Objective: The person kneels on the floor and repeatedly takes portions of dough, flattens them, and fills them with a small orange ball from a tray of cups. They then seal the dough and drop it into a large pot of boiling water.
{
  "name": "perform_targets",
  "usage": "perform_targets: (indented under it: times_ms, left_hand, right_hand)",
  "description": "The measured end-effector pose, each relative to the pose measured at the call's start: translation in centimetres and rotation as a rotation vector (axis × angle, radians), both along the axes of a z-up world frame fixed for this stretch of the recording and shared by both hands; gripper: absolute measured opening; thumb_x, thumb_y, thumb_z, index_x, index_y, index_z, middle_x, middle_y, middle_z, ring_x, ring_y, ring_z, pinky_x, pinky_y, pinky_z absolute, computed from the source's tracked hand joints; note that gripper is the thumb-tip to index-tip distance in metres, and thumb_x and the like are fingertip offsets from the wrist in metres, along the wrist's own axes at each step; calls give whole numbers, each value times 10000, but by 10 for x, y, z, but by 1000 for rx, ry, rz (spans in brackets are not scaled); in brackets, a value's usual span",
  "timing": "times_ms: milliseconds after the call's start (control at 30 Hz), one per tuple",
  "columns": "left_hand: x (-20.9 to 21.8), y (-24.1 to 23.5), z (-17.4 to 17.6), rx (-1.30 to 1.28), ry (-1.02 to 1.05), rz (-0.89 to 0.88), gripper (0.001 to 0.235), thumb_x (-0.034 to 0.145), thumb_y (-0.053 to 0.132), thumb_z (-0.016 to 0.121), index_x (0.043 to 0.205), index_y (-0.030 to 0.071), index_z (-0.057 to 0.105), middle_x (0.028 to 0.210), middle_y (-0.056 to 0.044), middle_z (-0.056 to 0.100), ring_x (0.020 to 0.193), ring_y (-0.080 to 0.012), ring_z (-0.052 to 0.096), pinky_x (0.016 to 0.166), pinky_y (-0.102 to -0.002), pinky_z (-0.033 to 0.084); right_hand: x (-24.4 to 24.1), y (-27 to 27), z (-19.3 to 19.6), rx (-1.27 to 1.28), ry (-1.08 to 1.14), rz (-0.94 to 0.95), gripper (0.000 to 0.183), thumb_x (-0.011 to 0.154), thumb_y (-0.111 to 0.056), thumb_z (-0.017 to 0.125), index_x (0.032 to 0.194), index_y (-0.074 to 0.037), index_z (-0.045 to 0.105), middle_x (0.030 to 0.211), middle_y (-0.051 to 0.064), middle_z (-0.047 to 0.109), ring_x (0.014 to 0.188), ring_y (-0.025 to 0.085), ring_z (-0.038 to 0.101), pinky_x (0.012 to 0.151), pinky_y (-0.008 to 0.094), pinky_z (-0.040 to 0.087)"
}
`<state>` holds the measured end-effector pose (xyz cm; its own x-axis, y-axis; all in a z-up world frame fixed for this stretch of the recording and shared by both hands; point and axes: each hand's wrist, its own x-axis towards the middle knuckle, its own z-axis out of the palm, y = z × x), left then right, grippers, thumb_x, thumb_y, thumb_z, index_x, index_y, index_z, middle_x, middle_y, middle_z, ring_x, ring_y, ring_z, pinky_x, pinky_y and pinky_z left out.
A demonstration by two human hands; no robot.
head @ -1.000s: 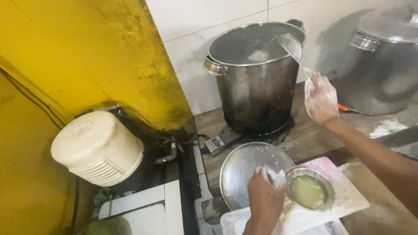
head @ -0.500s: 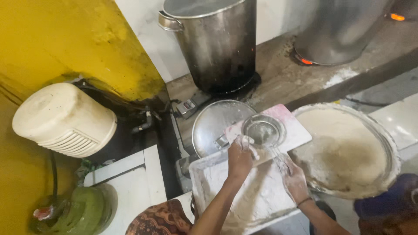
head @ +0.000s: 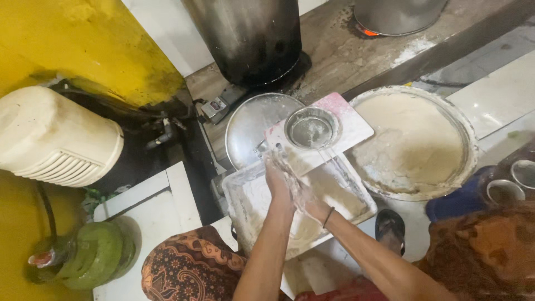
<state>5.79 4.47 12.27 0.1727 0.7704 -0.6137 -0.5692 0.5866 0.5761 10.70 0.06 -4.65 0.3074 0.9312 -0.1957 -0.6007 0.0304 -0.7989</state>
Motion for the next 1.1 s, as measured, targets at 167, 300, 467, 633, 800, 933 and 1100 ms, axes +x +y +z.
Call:
perform_targets:
  times_ms: [167, 300, 467, 633, 800, 933, 1100]
  left_hand:
    - [-22, 75, -109, 290, -54, 52, 541, 965, 590, 221, 1459, 374, 273, 1547, 119, 265, 1441, -159, 216, 1164, -402, 183]
    - [-8, 82, -166, 239, 99, 206, 571, 972, 610, 341, 1417, 262, 423, 1437, 16, 456, 1325, -184, 422, 1107, -375, 329]
    - [8, 1, -174, 6, 132, -22, 605, 926, 625, 393, 1371, 226, 485, 1364, -24, 521, 1245, -185, 490, 1057, -349, 389]
    - [-5, -40, -22, -92, 246, -161, 636, 918, 575, 393, 1307, 90, 525, 1299, -152, 556, 1214, -269, 526, 1024, -372, 432]
    - [-19, 21, -120, -66, 376, -93, 511, 899, 601, 429, 959, 118, 586, 974, -136, 603, 957, -294, 622, 802, -449, 550]
    - [-48, 26, -99, 169, 497, -149, 655, 978, 455, 269, 1521, 120, 118, 1554, -163, 159, 1278, -266, 322, 1006, -400, 319]
    - [-70, 27, -87, 120, 502, -33, 699, 971, 496, 265, 1522, 116, 60, 1578, -117, 81, 1451, -261, 112, 1191, -393, 113]
  right_hand:
    - [-21, -46, 109, 169, -1121, 252, 424, 954, -140, 437, 1333, 51, 439, 1350, 227, 502, 1302, 234, 447, 1134, 340, 259]
    - [-1, -1, 15, 117, 214, 288, 492, 930, 21, 426, 1416, 31, 352, 1463, 171, 402, 1327, 208, 407, 1141, 289, 273]
    - [21, 62, 77, -427, -364, 161, 581, 899, -439, 471, 1286, -13, 551, 1297, 125, 592, 1217, 263, 539, 1105, 289, 342]
    - [1, 62, -19, -632, -763, 205, 585, 748, -665, 597, 1150, -246, 666, 1194, 90, 638, 1196, 234, 544, 1054, 323, 382]
    - [1, -6, -51, -146, -1269, 365, 546, 940, -466, 419, 1268, -48, 544, 1240, 233, 574, 1206, 339, 521, 1104, 440, 325]
    - [31, -25, -37, 117, -1657, 251, 541, 904, -427, 474, 1339, -106, 495, 1357, 132, 508, 1282, 261, 462, 1099, 374, 329]
    - [69, 1, -72, 185, -2018, 125, 630, 854, -445, 538, 1322, -29, 477, 1345, 218, 492, 1288, 334, 451, 1119, 443, 314]
